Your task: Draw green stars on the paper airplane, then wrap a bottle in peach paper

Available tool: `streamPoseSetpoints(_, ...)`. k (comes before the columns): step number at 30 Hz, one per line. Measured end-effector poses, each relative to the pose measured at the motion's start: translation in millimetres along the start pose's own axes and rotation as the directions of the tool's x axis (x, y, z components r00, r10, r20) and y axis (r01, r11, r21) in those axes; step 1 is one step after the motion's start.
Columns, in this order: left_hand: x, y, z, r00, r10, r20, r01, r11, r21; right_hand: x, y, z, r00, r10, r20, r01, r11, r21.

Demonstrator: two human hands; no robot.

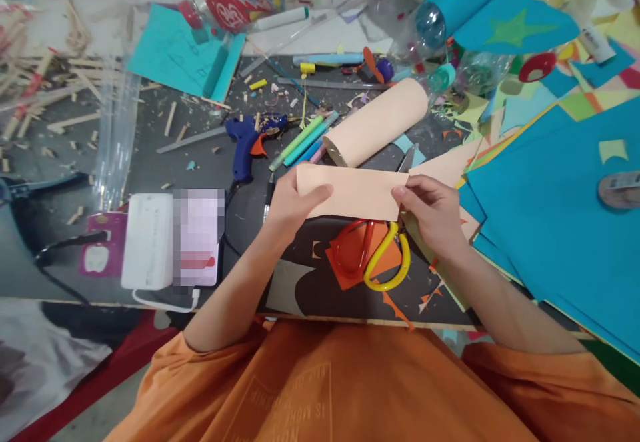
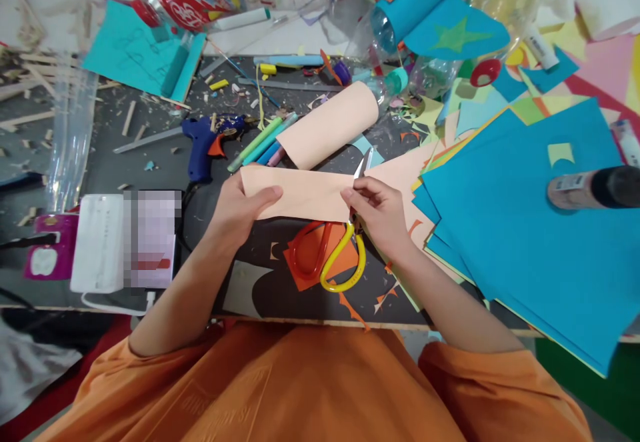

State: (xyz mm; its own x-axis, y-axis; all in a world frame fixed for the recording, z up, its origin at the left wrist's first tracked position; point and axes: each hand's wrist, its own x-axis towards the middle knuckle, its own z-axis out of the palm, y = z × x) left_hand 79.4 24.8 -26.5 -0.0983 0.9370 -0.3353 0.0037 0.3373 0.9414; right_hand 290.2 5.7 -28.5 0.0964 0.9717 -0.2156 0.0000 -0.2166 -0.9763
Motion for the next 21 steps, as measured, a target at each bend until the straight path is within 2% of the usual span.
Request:
streamPoseSetpoints(14,0.7,1.9,2.0,1.000,-0.011,-0.023,0.010,1.000,-0.011,2.2,-0.5,-1.3,0.998,-0.058,-0.011,0.057,0.997,-0.057)
streamPoseSetpoints(21,-0.6,3.9,0.5,0.999,0.001,-0.037,-0.002,0.999,-0.032,3.2,1.6,-2.1,0.999,-0.055,0.001,0.055,0.998,0.002)
